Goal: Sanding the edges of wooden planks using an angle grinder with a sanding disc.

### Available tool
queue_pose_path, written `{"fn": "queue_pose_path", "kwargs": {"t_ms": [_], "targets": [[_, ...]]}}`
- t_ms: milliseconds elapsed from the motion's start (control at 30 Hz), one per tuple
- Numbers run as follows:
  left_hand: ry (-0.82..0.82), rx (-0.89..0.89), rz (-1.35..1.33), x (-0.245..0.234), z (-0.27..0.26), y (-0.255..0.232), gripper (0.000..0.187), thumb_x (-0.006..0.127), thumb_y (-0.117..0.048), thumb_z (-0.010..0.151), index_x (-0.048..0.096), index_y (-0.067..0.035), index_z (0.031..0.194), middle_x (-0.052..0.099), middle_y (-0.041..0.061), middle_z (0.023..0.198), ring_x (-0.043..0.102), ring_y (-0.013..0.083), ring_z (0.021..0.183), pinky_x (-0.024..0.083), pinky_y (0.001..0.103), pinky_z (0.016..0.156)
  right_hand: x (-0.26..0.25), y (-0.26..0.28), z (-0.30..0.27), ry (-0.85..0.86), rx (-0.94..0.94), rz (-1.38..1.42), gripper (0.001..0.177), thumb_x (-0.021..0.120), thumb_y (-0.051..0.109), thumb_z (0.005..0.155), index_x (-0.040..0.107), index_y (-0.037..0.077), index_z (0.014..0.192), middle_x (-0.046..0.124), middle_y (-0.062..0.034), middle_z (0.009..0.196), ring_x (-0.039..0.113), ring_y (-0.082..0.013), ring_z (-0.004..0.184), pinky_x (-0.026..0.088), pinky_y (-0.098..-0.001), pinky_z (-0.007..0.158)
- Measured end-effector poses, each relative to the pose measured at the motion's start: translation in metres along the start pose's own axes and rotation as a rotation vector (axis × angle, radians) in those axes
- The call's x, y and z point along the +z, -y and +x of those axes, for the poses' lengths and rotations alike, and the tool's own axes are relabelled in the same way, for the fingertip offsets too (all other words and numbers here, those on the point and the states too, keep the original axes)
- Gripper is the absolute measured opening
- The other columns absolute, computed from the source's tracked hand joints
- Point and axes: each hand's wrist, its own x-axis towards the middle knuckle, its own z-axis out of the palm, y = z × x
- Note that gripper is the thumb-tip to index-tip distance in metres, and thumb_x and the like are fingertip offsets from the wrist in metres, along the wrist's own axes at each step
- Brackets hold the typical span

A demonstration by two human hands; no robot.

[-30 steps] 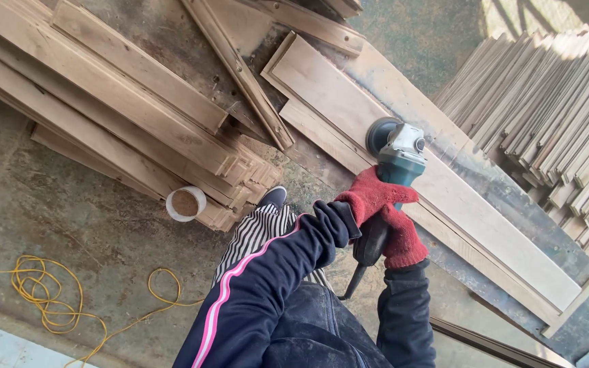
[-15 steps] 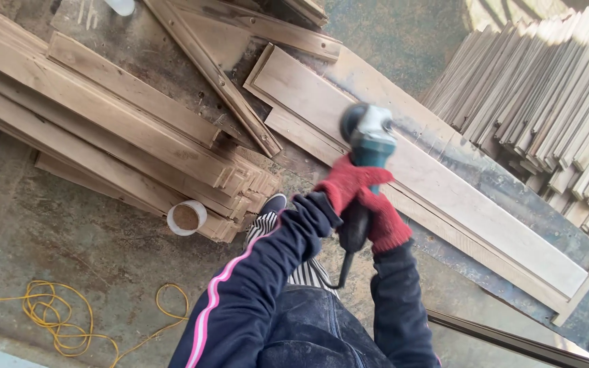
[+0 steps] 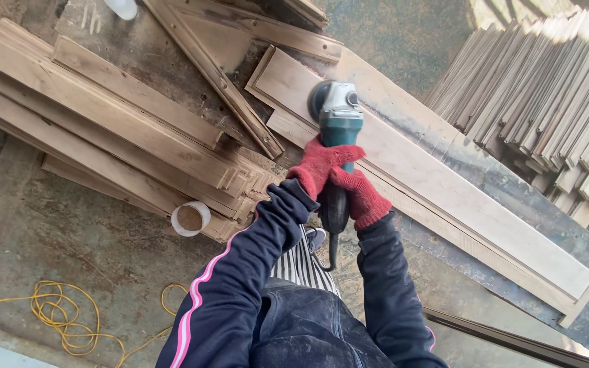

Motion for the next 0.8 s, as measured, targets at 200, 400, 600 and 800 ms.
{"fn": "queue_pose_path", "kwargs": {"t_ms": [200,400,600,800], "targets": [[0.166,-0.118,0.026,0.059,-0.017,0.041,0.068,0.096,-0.017,0.051,0.070,-0.007,0.112,0.073,0.018,0.093,0.074,0.0349,0.089,0.062,0.043,0.079,-0.079,-0.018,-0.036,-0.204,0.011,0.119,0.047,0.089,0.031,0.070,0.073,0.008,0.107,0.073,-0.0151,0.089,0.073,-0.0339,0.077,0.059,-0.0517,0.076],[0.161,-0.129,-0.018,0.036,-0.027,0.026,0.063,0.094,-0.011,0.053,0.069,-0.004,0.110,0.071,0.019,0.088,0.075,0.0349,0.082,0.065,0.042,0.072,-0.050,-0.017,-0.042,-0.198,0.029,0.180,0.041,0.088,0.027,0.071,0.071,0.008,0.103,0.073,-0.0147,0.087,0.074,-0.0319,0.076,0.061,-0.0491,0.074],[-0.014,-0.028,-0.116,-0.030,-0.003,-0.020,0.055,0.094,-0.011,0.058,0.072,-0.003,0.107,0.072,0.021,0.085,0.076,0.0328,0.079,0.064,0.043,0.070,0.024,-0.001,0.013,-0.011,0.049,-0.045,0.046,0.092,0.030,0.064,0.076,0.007,0.100,0.074,-0.0126,0.083,0.074,-0.0308,0.071,0.062,-0.0470,0.069],[-0.143,0.080,-0.191,-0.082,0.003,-0.071,0.056,0.097,-0.008,0.054,0.074,0.000,0.105,0.074,0.021,0.087,0.076,0.0320,0.082,0.062,0.042,0.072,0.102,0.027,0.030,0.129,0.033,-0.208,0.051,0.093,0.038,0.059,0.077,0.009,0.098,0.072,-0.0087,0.078,0.073,-0.0262,0.068,0.062,-0.0421,0.066]]}}
